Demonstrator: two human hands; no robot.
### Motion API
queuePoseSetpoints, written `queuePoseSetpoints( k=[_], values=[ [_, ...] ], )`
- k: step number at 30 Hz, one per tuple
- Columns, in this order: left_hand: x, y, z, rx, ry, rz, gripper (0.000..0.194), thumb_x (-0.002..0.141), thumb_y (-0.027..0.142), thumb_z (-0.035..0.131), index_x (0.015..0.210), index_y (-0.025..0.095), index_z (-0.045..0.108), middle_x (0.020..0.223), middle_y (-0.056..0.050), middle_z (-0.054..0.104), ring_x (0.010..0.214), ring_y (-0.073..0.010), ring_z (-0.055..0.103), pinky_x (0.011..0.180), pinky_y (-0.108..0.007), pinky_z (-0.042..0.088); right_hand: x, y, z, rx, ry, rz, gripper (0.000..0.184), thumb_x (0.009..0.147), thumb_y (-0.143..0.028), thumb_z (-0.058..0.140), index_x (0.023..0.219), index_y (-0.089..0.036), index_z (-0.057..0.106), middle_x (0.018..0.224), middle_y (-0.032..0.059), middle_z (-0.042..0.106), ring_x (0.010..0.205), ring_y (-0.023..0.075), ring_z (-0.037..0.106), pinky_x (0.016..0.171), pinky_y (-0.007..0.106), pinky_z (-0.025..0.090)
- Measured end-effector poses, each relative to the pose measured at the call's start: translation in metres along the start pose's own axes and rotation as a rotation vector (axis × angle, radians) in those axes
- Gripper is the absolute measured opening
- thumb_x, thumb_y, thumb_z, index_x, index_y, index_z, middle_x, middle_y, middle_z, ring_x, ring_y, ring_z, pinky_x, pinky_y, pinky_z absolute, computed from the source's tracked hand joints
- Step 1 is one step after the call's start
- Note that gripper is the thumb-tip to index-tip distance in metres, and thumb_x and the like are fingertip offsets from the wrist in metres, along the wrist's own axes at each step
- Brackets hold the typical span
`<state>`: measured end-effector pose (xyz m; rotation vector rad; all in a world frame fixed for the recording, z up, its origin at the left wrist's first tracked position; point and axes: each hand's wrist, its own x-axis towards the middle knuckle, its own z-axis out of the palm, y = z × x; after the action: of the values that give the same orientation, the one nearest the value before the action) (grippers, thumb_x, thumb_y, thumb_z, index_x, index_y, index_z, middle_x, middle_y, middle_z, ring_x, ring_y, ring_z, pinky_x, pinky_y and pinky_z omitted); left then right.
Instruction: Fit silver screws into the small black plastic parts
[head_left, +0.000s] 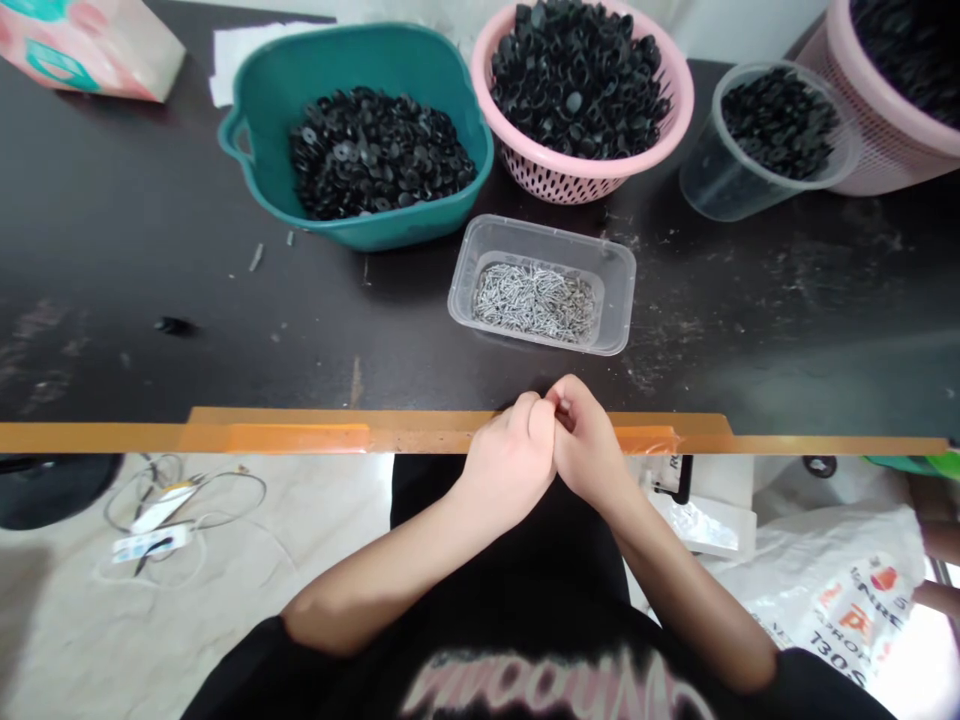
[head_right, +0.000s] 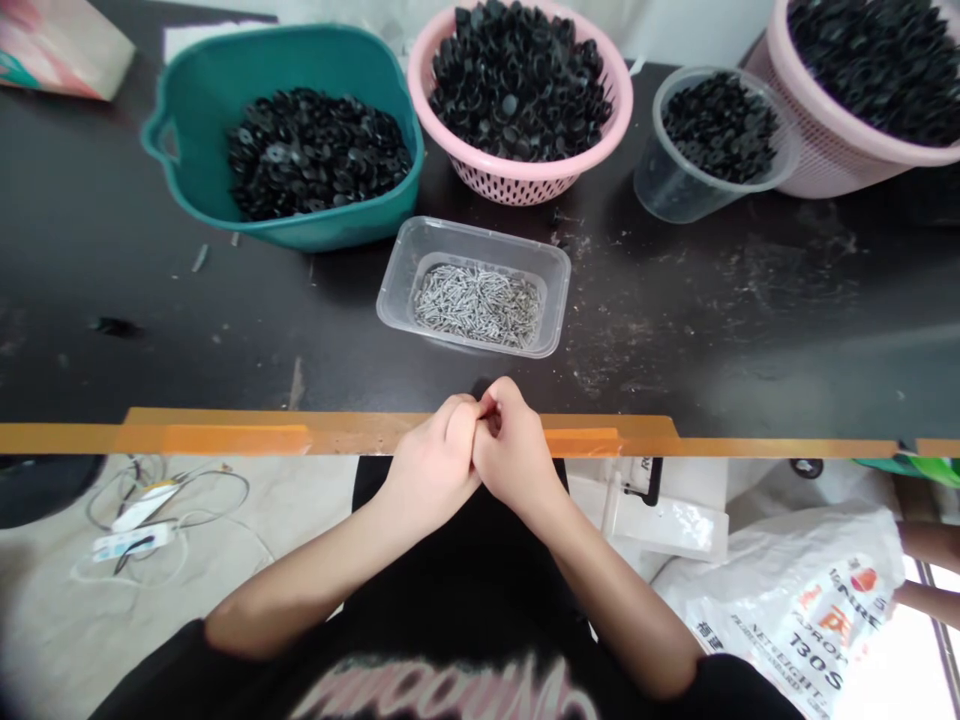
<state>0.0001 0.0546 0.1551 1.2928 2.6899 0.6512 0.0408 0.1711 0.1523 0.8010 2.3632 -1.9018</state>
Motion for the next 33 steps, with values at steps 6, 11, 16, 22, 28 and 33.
queuePoseSetpoints(
  k=[6, 11, 16, 22, 28, 33],
  values=[
    [0.003, 0.001, -0.004, 0.069, -0.08, 0.021, 0.012, 0.089, 0.007, 0.052, 0.1, 0.011, 0.051, 0.099, -0.011, 0.066, 0.076, -0.0198, 0.067, 0.06, -0.028, 0.054, -0.003, 0.0, 0.001, -0.071, -0.004, -0.051, 0.013, 0.081, -0.016, 0.045, 0.077, -0.022, 0.035, 0.062, -0.0052, 0.04, 0.061, 0.0129, 0.037, 0.06, 0.028, 0.03],
    [0.003, 0.0, -0.005, 0.073, -0.088, 0.024, 0.016, 0.089, 0.004, 0.047, 0.105, 0.009, 0.049, 0.099, -0.012, 0.065, 0.075, -0.0206, 0.067, 0.06, -0.03, 0.055, -0.002, -0.002, 0.002, -0.104, -0.005, -0.068, 0.013, 0.083, -0.017, 0.045, 0.078, -0.022, 0.034, 0.064, -0.0045, 0.04, 0.062, 0.0135, 0.038, 0.06, 0.028, 0.03],
    [0.005, 0.003, -0.004, 0.073, -0.084, -0.027, 0.016, 0.087, 0.006, 0.049, 0.103, 0.011, 0.049, 0.104, -0.014, 0.065, 0.076, -0.0206, 0.067, 0.059, -0.029, 0.054, 0.001, -0.005, 0.003, -0.131, -0.011, -0.067, 0.015, 0.085, -0.019, 0.046, 0.077, -0.022, 0.033, 0.064, -0.004, 0.041, 0.062, 0.0135, 0.038, 0.059, 0.027, 0.03],
    [0.004, -0.001, -0.011, -0.095, -0.114, -0.136, 0.017, 0.091, 0.007, 0.048, 0.107, 0.013, 0.052, 0.111, -0.012, 0.065, 0.083, -0.0206, 0.069, 0.064, -0.029, 0.055, 0.003, -0.009, 0.0, -0.207, -0.039, -0.086, 0.013, 0.083, -0.018, 0.047, 0.08, -0.022, 0.035, 0.065, -0.0043, 0.044, 0.06, 0.0124, 0.041, 0.057, 0.025, 0.032],
    [-0.02, -0.021, -0.027, -0.908, -0.178, -0.343, 0.026, 0.096, 0.016, 0.047, 0.121, 0.02, 0.051, 0.111, -0.006, 0.066, 0.094, -0.0148, 0.068, 0.085, -0.03, 0.058, -0.015, -0.004, -0.012, -0.194, -0.138, -0.177, 0.016, 0.082, -0.012, 0.052, 0.095, -0.021, 0.053, 0.076, -0.0015, 0.056, 0.063, 0.011, 0.053, 0.058, 0.022, 0.044],
    [-0.031, -0.025, -0.028, -1.192, -0.29, -0.46, 0.012, 0.092, 0.021, 0.051, 0.104, 0.018, 0.053, 0.086, 0.0, 0.062, 0.066, -0.01, 0.059, 0.061, -0.024, 0.052, -0.028, 0.001, -0.019, -0.347, -0.237, -0.505, 0.017, 0.088, -0.007, 0.053, 0.098, -0.021, 0.054, 0.094, 0.0036, 0.063, 0.076, 0.0114, 0.059, 0.065, 0.022, 0.049]
  ],
)
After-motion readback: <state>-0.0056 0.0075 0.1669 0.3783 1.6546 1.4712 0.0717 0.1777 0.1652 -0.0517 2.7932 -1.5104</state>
